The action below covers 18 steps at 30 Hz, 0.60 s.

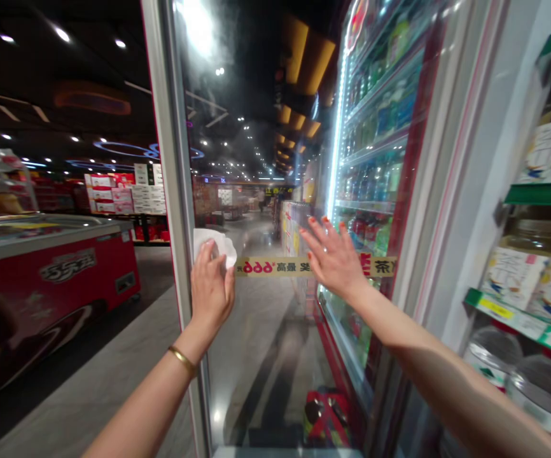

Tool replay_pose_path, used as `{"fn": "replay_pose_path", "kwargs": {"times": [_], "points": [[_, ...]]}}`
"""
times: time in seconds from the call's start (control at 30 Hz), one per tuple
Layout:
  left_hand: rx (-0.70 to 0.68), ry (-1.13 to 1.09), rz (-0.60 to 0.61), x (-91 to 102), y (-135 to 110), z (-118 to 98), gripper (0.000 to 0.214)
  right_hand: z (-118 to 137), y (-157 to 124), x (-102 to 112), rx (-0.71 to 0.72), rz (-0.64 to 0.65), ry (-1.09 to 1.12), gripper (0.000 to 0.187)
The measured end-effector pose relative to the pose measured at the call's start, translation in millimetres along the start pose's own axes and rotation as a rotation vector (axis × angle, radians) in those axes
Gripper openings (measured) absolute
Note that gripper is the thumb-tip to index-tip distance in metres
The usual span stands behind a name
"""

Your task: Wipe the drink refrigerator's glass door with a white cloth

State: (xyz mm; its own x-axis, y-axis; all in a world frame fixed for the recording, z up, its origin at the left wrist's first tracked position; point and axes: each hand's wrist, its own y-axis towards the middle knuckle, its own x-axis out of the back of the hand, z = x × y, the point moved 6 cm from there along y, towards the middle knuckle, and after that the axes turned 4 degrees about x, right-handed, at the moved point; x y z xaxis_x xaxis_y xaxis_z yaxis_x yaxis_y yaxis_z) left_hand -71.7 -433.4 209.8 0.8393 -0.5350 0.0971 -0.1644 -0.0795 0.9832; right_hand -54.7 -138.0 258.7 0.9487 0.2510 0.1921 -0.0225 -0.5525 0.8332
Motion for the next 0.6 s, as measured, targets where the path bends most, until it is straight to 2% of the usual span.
{"fn": "replay_pose_path", "kwargs": {"times": [0.07,0.13,0.17,0.27,0.33,0.37,0.43,0.5,0.57,0.6], "points": [[0.058,0.02,-0.096,-1.3,8.1,-2.1,0.043,-26.6,-29.4,6.9,-0.092,0.011,-0.125,0.08],[0.072,0.049,-0.123,-12.6,5.7,-13.0,0.056,-32.8,-59.2,6.0,-0.094,0.02,-0.165,0.08],[0.046,0.065,-0.096,-20.0,-1.6,-19.8,0.066,-30.1,-72.6,3.8,-0.067,0.026,-0.163,0.079],[-0.181,0.13,0.093,-36.0,-47.3,-33.5,0.085,-17.3,-100.8,-2.3,-0.003,0.022,-0.147,0.073],[-0.363,0.166,0.19,-33.1,-79.9,-29.1,0.086,-13.5,-108.1,-4.1,-0.007,0.01,-0.146,0.069],[-0.393,0.187,0.194,-27.6,-87.9,-21.7,0.087,-13.0,-109.0,-4.8,-0.013,0.012,-0.146,0.068],[-0.288,0.235,0.125,-14.8,-81.6,-2.4,0.088,-13.9,-108.2,-5.6,-0.027,0.023,-0.144,0.068],[-0.082,0.274,0.029,-8.8,-61.4,9.8,0.088,-14.9,-106.3,-5.1,-0.032,0.021,-0.137,0.072],[0.011,0.284,-0.007,-14.5,-51.9,4.2,0.089,-15.0,-104.8,-3.5,-0.03,0.001,-0.127,0.076],[-0.031,0.279,0.023,-21.2,-55.6,-5.0,0.09,-14.8,-104.3,-2.9,-0.029,-0.009,-0.122,0.078]]}}
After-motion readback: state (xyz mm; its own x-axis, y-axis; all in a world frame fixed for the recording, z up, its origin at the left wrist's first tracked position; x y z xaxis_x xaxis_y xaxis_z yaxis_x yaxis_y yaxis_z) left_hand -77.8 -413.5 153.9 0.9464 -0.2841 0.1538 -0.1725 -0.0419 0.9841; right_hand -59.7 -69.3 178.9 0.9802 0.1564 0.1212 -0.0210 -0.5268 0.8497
